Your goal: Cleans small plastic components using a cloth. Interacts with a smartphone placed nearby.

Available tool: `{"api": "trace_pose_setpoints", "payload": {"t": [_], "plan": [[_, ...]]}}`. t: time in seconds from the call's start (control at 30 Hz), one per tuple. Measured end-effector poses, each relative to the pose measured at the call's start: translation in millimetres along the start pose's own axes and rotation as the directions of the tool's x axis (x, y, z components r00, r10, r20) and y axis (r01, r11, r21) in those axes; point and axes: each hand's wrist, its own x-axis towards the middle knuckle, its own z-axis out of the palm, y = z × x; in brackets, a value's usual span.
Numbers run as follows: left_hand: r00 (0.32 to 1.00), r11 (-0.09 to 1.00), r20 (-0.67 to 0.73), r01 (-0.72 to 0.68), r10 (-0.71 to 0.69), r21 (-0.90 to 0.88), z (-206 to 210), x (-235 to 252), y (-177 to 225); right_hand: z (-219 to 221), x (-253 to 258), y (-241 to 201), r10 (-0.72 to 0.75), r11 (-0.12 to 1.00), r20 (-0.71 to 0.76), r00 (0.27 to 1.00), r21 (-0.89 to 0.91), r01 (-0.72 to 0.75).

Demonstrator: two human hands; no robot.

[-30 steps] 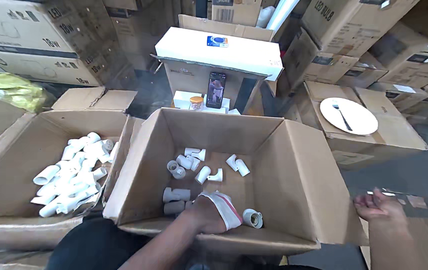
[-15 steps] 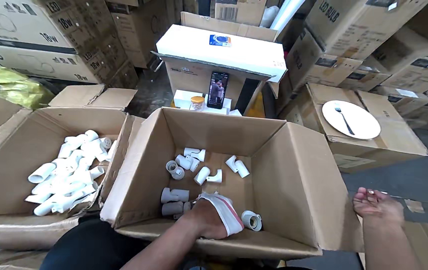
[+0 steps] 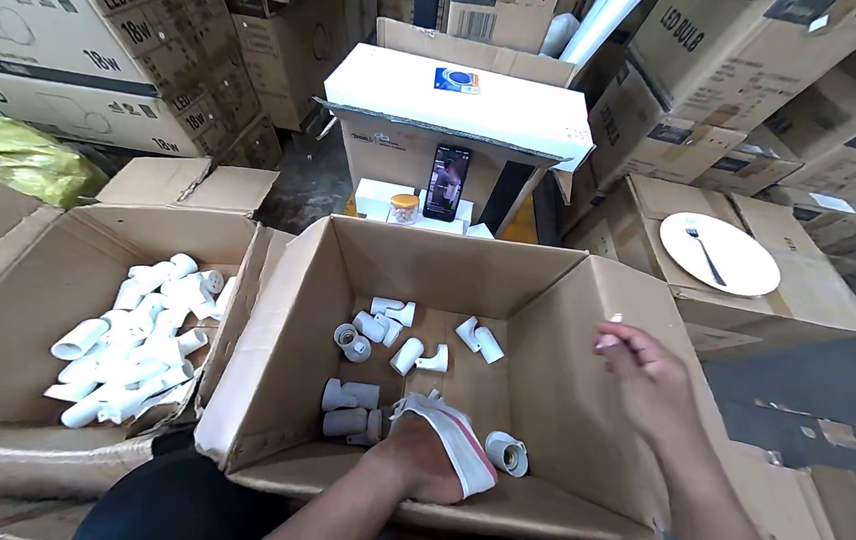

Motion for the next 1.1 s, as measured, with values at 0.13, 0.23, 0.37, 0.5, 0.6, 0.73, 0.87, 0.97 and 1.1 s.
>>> {"api": "trace_pose_setpoints", "payload": {"t": [0.13,0.23,0.37,0.5,0.6,0.73,0.87,0.97,1.1], "plan": [[1.000,1.000,-0.011,-0.015,0.015,0.002,2,0,-3,48,-21,-27,-0.138,0.960,0.212,0.968,-0.212,0.183],[0.999,1.000,-0.036,-0.028,0.027,-0.008,3,-2,-4,68,-28,-43,-0.108,0.956,0.386,0.916,-0.211,0.202],[0.994,0.998,-0.086,-0.065,0.062,-0.026,10,-1,-11,87,-30,-40,-0.154,0.901,0.525,0.837,-0.273,0.336],[0.992,0.994,-0.103,-0.081,0.072,-0.078,11,-4,-14,101,-30,-33,-0.112,0.875,0.637,0.763,-0.301,0.380],[0.987,0.993,-0.143,-0.086,0.074,-0.084,14,-5,-16,109,-29,-34,-0.056,0.880,0.686,0.726,-0.309,0.360],[0.986,0.990,-0.144,-0.097,0.082,-0.102,9,-12,-15,118,-24,-31,-0.054,0.885,0.658,0.751,-0.317,0.341],[0.982,0.989,-0.169,-0.108,0.089,-0.103,10,-15,-17,124,-20,-31,-0.067,0.882,0.643,0.763,-0.319,0.346],[0.985,0.991,-0.153,-0.100,0.085,-0.092,10,-15,-17,127,-17,-37,0.034,0.877,0.719,0.695,-0.354,0.324],[0.992,0.991,-0.106,-0.083,0.072,-0.101,9,-12,-17,132,-17,-35,0.182,0.847,0.797,0.576,-0.425,0.320]]}}
